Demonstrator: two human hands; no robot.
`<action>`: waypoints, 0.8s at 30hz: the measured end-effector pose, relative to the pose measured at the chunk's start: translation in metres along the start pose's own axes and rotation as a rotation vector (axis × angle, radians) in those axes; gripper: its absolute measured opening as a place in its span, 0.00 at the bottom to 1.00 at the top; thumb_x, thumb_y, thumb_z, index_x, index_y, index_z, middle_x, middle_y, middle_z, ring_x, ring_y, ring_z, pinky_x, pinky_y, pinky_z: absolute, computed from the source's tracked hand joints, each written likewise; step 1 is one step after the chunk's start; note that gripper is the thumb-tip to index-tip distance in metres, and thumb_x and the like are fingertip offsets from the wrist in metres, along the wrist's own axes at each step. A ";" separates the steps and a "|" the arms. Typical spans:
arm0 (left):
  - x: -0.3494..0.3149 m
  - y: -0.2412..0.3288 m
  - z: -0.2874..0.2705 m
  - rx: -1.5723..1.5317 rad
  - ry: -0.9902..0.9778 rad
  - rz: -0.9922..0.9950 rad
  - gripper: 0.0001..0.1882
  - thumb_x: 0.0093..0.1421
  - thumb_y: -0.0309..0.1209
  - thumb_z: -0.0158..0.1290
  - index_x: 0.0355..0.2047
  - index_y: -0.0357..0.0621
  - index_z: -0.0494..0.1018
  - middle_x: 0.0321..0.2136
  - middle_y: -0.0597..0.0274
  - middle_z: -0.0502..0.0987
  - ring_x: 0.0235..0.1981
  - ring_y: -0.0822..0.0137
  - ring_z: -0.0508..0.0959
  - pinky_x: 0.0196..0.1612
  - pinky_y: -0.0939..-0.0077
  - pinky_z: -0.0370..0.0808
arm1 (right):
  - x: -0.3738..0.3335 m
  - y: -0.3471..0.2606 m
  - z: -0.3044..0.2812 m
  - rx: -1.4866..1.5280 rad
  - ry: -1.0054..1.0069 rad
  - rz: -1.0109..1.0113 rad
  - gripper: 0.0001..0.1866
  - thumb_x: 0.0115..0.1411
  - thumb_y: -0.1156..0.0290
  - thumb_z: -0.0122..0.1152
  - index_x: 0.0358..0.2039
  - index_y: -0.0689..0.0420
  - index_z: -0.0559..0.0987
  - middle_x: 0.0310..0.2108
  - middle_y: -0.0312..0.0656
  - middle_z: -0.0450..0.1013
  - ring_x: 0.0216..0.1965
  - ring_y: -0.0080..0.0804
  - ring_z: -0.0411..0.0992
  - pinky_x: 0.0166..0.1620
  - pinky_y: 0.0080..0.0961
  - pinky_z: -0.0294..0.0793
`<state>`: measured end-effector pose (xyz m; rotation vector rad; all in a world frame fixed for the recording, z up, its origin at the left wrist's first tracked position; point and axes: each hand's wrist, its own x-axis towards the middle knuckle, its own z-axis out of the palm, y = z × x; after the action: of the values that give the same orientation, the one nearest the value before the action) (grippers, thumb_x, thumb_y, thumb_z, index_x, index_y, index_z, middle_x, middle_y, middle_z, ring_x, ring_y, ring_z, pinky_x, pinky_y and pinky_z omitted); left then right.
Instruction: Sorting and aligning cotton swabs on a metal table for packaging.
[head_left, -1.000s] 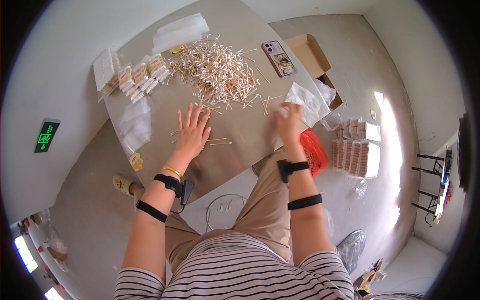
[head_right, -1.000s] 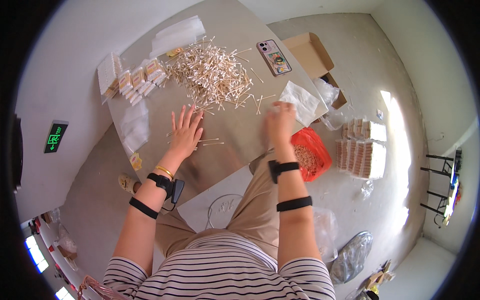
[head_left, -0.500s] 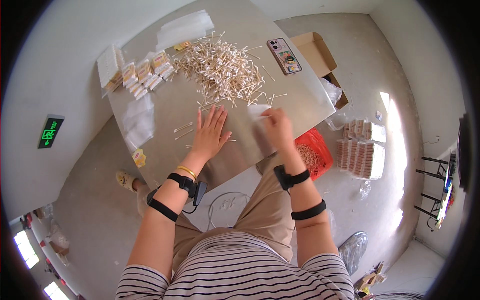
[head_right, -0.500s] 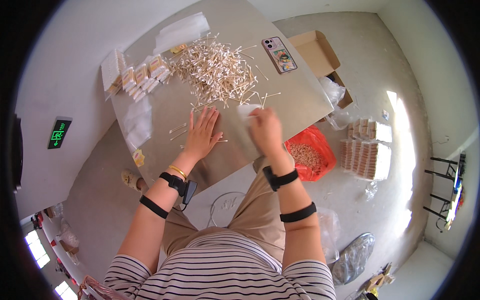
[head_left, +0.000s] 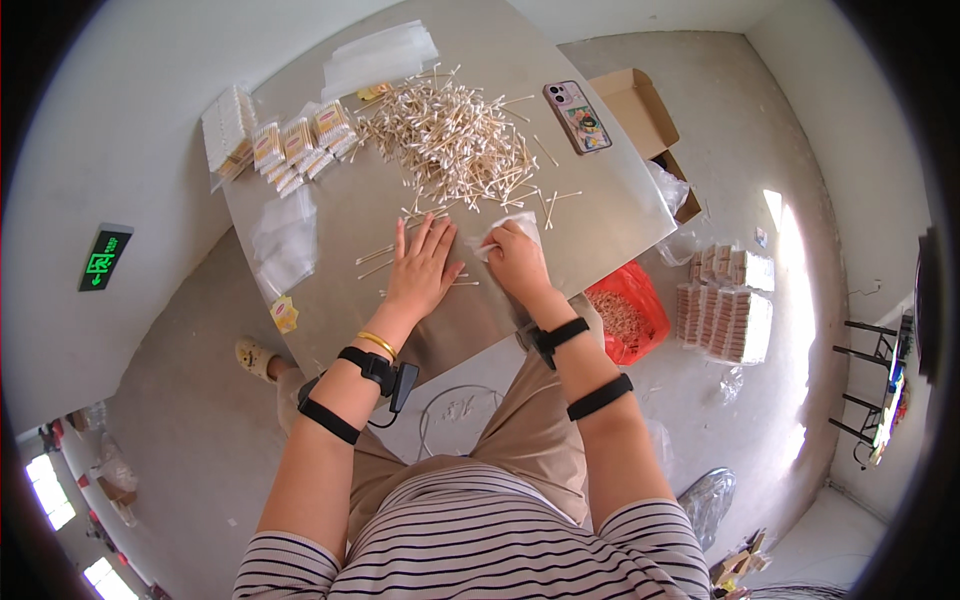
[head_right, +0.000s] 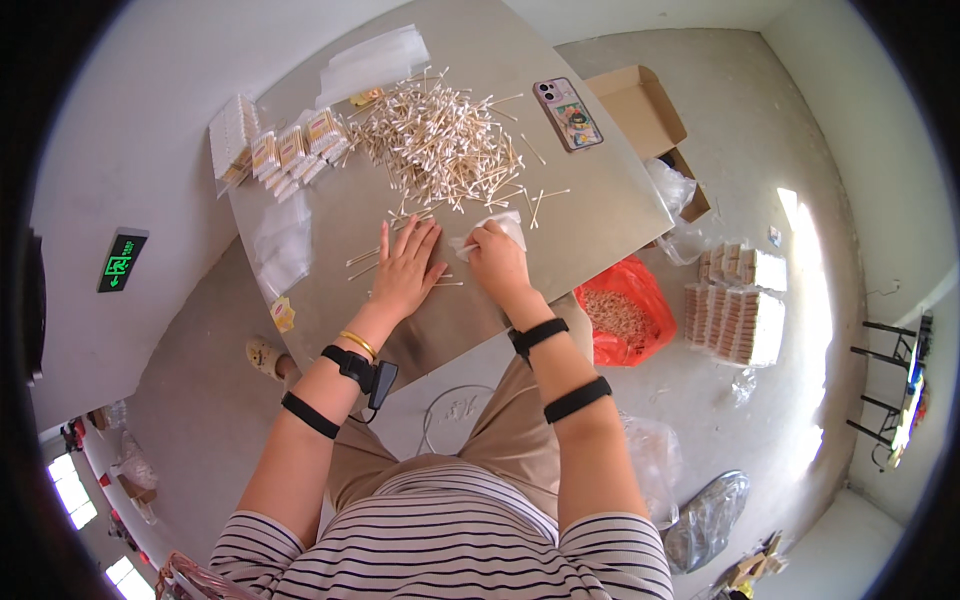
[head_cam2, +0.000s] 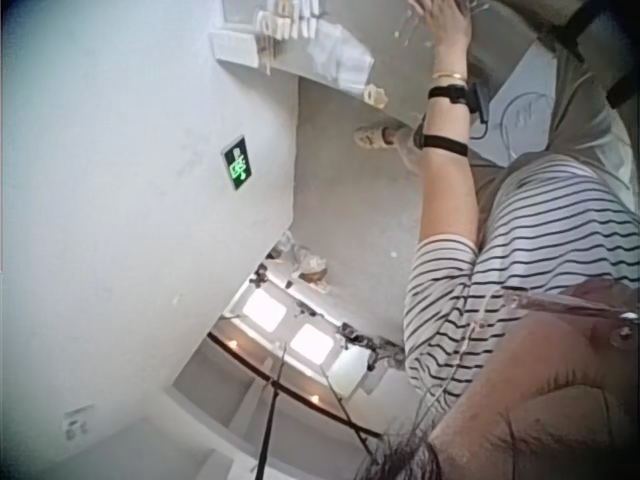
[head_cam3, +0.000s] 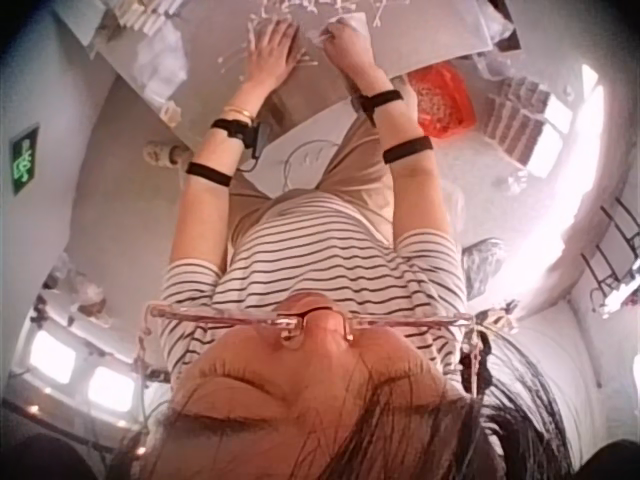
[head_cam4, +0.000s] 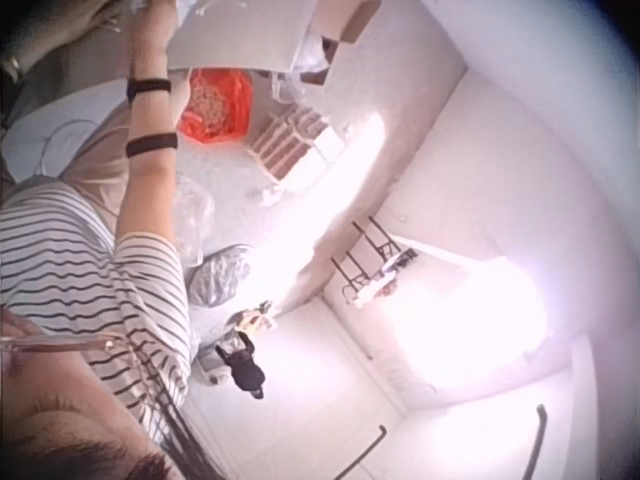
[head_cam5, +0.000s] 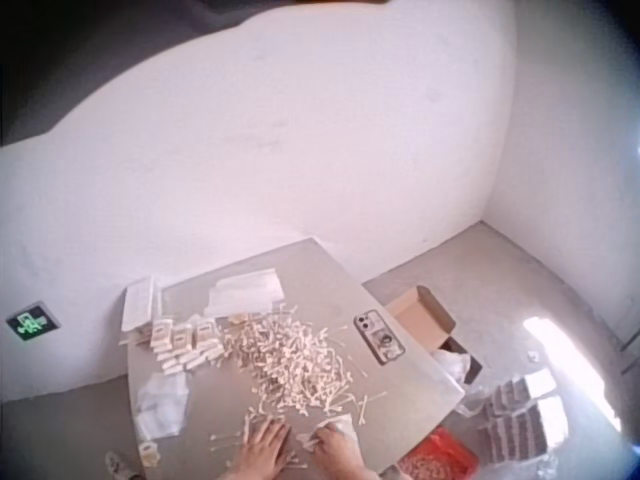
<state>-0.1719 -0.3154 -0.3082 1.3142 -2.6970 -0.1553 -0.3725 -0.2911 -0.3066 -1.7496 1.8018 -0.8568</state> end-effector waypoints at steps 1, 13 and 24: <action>-0.001 0.000 0.000 -0.001 0.002 -0.001 0.33 0.66 0.48 0.48 0.66 0.45 0.60 0.67 0.63 0.60 0.72 0.59 0.52 0.72 0.41 0.39 | -0.004 -0.004 -0.010 0.014 -0.008 0.039 0.07 0.55 0.76 0.54 0.31 0.57 0.80 0.36 0.46 0.75 0.37 0.50 0.76 0.42 0.42 0.76; 0.036 0.025 -0.012 -0.084 0.058 -0.006 0.28 0.62 0.37 0.53 0.62 0.46 0.65 0.61 0.60 0.65 0.67 0.56 0.59 0.72 0.40 0.39 | 0.000 0.000 -0.014 0.015 -0.003 0.087 0.10 0.56 0.75 0.55 0.40 0.55 0.77 0.38 0.48 0.74 0.40 0.51 0.75 0.43 0.42 0.76; 0.044 0.020 -0.010 -0.096 0.083 -0.013 0.23 0.59 0.33 0.56 0.54 0.45 0.71 0.53 0.67 0.71 0.59 0.63 0.67 0.72 0.38 0.40 | -0.016 0.003 -0.038 0.167 -0.002 0.163 0.09 0.52 0.76 0.56 0.35 0.60 0.79 0.34 0.51 0.73 0.36 0.53 0.74 0.40 0.41 0.75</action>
<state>-0.2125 -0.3376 -0.2915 1.2812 -2.5788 -0.2229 -0.4013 -0.2708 -0.2842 -1.4770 1.7879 -0.9091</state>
